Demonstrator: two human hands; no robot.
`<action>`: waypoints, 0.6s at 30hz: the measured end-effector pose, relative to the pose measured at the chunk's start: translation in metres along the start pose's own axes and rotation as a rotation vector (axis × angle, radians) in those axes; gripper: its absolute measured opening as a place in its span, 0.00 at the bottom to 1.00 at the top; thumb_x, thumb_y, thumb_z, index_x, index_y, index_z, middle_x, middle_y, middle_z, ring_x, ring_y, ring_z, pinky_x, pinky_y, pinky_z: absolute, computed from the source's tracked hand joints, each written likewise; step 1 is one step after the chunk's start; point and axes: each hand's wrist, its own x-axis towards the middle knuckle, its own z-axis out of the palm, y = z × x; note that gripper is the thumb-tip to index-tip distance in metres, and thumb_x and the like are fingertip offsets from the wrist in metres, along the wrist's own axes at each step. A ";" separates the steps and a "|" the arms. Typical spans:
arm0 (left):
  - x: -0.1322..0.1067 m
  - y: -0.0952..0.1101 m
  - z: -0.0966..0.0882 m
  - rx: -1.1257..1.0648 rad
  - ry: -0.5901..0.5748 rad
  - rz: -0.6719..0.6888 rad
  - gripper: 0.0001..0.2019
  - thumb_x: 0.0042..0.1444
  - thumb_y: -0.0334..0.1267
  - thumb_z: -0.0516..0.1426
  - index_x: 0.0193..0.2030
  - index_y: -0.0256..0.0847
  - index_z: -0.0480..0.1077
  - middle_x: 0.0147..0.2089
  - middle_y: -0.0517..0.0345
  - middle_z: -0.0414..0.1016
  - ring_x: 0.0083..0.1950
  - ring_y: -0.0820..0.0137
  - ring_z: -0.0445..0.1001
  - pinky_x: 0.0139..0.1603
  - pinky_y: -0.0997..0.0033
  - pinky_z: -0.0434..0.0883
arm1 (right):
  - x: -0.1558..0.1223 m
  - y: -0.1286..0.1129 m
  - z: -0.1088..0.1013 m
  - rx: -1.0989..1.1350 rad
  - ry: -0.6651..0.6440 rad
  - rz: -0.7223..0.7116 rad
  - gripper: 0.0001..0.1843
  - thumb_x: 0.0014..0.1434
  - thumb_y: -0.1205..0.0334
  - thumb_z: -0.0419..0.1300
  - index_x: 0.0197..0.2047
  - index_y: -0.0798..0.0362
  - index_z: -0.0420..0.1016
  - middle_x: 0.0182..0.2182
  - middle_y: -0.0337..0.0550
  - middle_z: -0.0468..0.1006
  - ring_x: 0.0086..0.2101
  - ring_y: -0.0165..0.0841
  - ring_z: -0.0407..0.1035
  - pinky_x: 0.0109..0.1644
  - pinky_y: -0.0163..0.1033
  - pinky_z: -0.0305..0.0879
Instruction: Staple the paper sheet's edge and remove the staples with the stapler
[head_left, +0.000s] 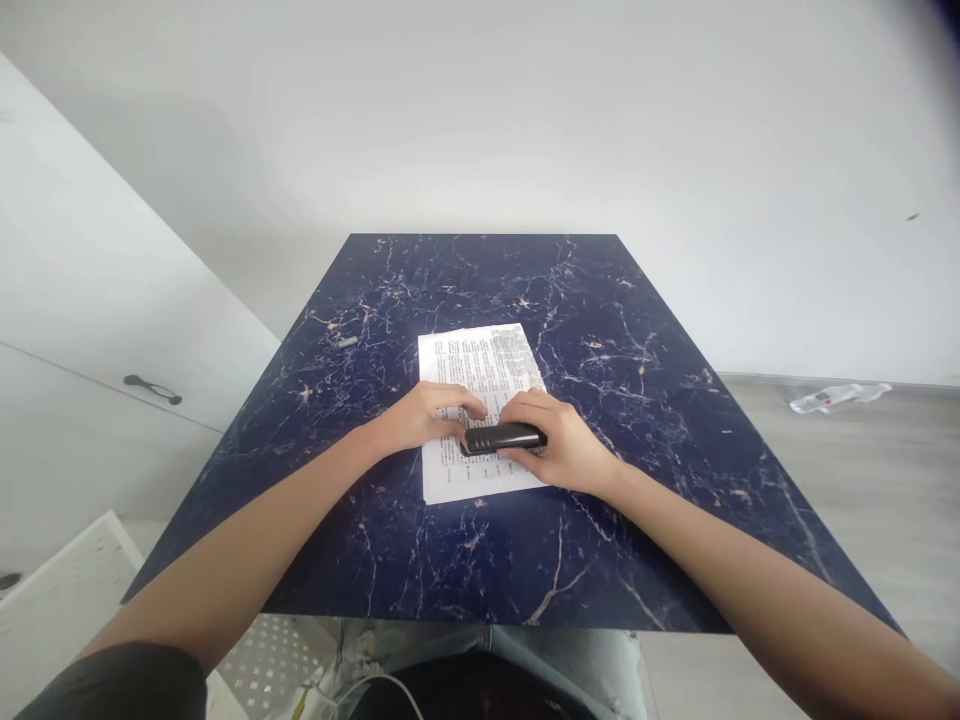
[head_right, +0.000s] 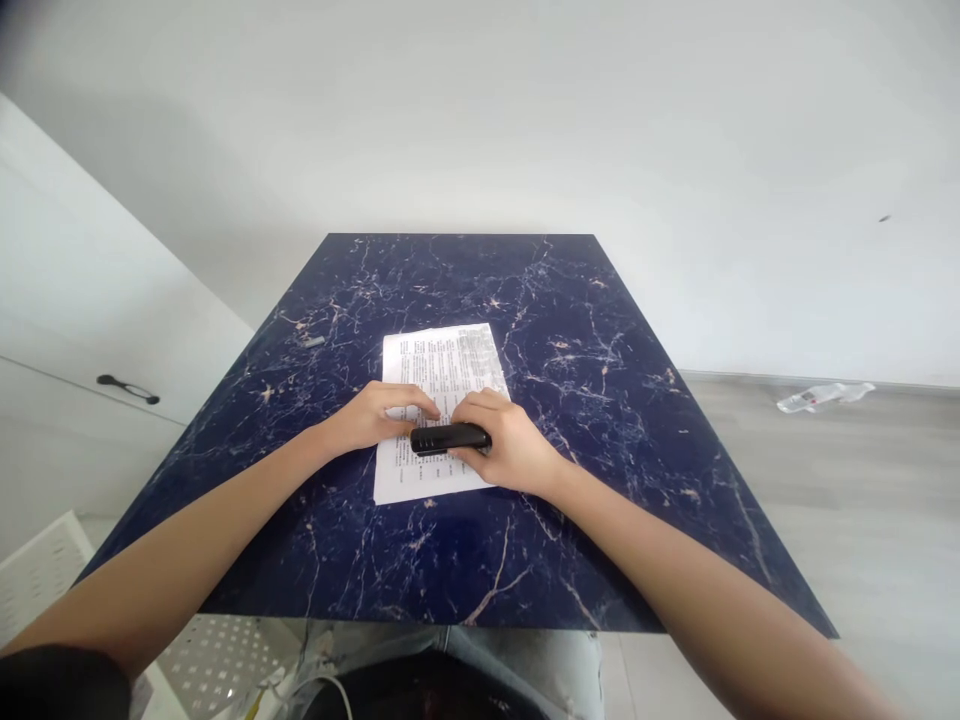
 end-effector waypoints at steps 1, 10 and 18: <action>0.000 0.000 -0.001 0.022 -0.001 -0.004 0.09 0.63 0.37 0.64 0.49 0.45 0.82 0.46 0.53 0.86 0.47 0.65 0.84 0.53 0.63 0.80 | 0.000 0.001 0.000 -0.004 -0.002 -0.003 0.07 0.63 0.62 0.67 0.44 0.49 0.76 0.39 0.44 0.79 0.40 0.39 0.72 0.46 0.46 0.69; 0.002 -0.001 0.000 0.111 0.046 -0.042 0.08 0.60 0.42 0.68 0.45 0.45 0.82 0.43 0.54 0.85 0.44 0.65 0.82 0.50 0.63 0.79 | -0.002 0.006 0.002 -0.108 -0.010 0.016 0.13 0.65 0.60 0.67 0.53 0.48 0.76 0.44 0.45 0.82 0.43 0.40 0.76 0.48 0.47 0.72; 0.001 -0.007 -0.007 0.587 0.436 -0.241 0.10 0.69 0.42 0.59 0.48 0.43 0.79 0.49 0.49 0.83 0.51 0.57 0.77 0.59 0.51 0.71 | -0.001 0.018 -0.033 -0.212 0.455 0.214 0.17 0.66 0.58 0.65 0.57 0.49 0.78 0.49 0.49 0.83 0.46 0.44 0.78 0.50 0.51 0.75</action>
